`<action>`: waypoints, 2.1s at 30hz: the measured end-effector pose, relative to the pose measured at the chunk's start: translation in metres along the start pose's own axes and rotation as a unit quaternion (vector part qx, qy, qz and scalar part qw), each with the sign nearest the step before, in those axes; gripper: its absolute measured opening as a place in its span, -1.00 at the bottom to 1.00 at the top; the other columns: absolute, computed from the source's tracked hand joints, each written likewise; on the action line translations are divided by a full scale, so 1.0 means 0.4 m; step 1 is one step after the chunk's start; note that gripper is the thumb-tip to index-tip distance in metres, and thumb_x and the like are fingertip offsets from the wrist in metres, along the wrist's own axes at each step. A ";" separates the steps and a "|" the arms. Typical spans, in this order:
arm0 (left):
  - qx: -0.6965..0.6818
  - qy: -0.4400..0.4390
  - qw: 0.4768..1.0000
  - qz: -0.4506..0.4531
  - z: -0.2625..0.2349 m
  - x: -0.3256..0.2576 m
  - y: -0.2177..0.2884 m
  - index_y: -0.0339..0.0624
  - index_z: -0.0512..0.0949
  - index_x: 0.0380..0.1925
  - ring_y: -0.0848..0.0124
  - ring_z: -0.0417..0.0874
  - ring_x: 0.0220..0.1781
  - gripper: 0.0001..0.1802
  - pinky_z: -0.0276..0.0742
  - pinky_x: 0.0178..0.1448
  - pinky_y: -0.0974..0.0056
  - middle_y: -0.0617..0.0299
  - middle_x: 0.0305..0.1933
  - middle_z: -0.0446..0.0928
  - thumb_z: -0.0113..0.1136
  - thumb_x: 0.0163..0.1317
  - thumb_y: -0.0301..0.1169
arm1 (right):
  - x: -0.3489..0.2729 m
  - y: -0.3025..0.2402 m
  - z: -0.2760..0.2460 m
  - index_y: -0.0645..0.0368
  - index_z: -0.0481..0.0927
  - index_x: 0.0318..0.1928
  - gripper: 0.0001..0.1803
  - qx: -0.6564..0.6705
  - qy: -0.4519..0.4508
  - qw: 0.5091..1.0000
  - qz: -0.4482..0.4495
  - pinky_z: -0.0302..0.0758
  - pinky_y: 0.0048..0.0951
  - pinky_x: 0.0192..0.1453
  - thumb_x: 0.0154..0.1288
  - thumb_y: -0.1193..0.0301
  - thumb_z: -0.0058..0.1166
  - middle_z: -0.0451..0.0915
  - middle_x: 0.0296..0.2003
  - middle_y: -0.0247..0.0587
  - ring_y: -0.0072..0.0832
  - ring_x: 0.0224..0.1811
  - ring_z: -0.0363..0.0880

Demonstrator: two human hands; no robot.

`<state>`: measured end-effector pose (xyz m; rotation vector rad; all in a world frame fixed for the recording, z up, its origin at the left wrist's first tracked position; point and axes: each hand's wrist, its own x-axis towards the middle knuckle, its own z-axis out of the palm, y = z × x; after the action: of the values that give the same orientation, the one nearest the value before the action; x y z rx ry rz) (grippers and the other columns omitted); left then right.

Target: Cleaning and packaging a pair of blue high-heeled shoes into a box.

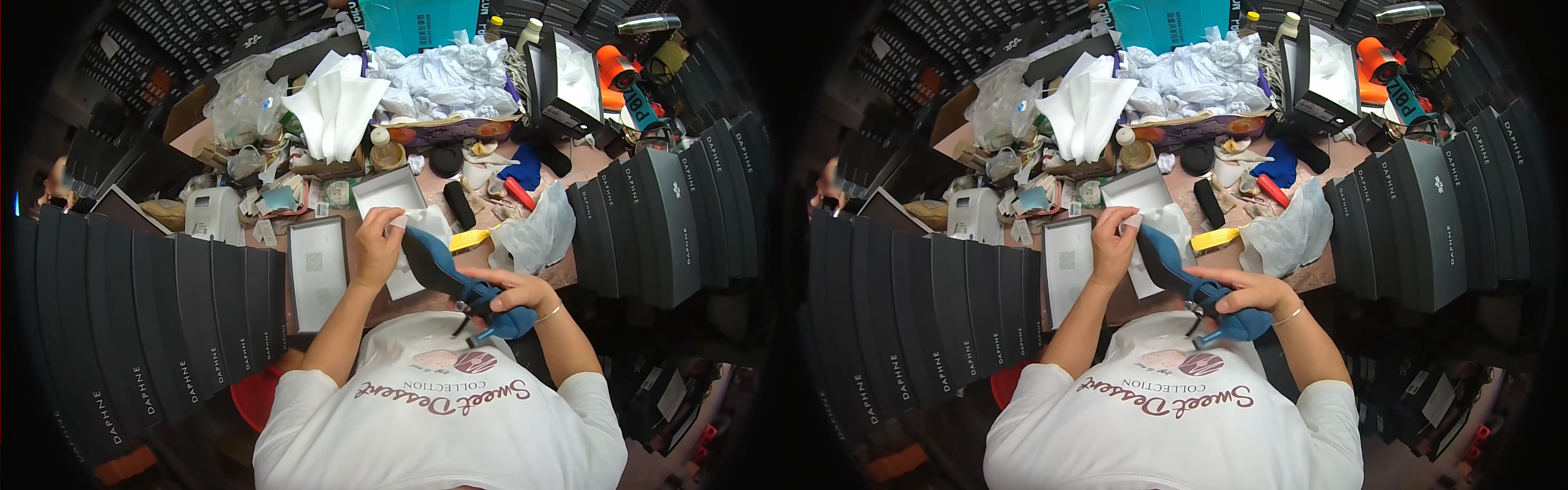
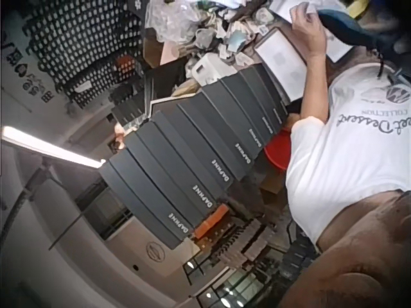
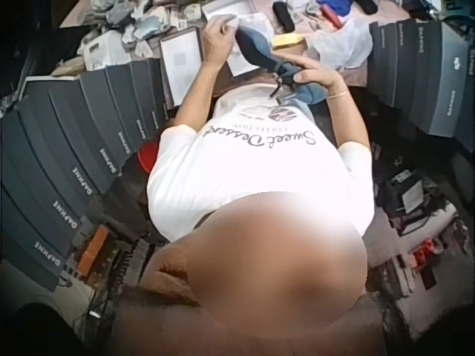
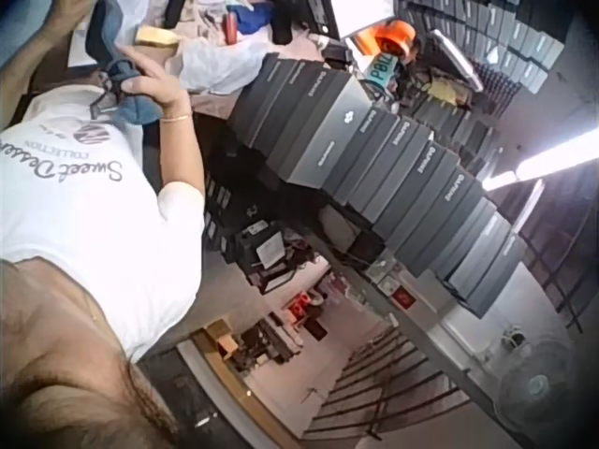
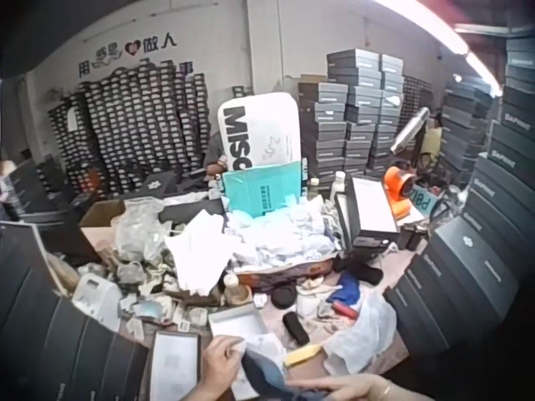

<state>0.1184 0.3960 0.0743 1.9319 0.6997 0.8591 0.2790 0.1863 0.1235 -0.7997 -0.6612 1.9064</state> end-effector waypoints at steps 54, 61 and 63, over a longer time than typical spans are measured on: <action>-0.050 -0.122 0.944 0.301 0.091 -0.106 0.137 -0.17 0.61 -0.09 0.31 0.59 -0.43 -0.56 0.51 -0.42 0.31 0.21 -0.32 0.51 0.25 -0.08 -0.64 | 0.186 0.188 -0.045 0.21 0.48 0.02 -0.55 -0.053 0.426 0.849 -0.309 0.57 -0.32 -0.03 0.29 0.13 0.02 0.58 -0.10 -0.10 -0.31 -0.09 0.60; -0.075 -0.189 0.911 0.359 0.088 -0.189 0.168 -0.25 0.59 -0.13 0.35 0.60 -0.46 -0.63 0.54 -0.45 0.35 0.23 -0.31 0.52 0.22 -0.04 -0.60 | 0.159 0.095 -0.003 0.22 0.46 0.04 -0.55 -0.483 0.452 0.719 -0.213 0.51 -0.29 0.04 0.27 0.17 0.04 0.56 -0.06 -0.08 -0.26 -0.02 0.55; -0.055 -0.189 0.922 0.335 0.078 -0.202 0.167 -0.27 0.59 -0.13 0.35 0.60 -0.47 -0.64 0.54 -0.46 0.34 0.20 -0.33 0.52 0.21 -0.03 -0.59 | 0.182 0.080 -0.004 0.22 0.46 0.05 -0.55 -0.599 0.456 0.635 -0.172 0.49 -0.28 0.06 0.26 0.19 0.04 0.55 -0.05 -0.07 -0.25 0.00 0.54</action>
<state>0.1033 0.2902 0.0981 2.1703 -0.2628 0.8532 0.2370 0.2388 0.0806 -2.0503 -1.2371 0.2662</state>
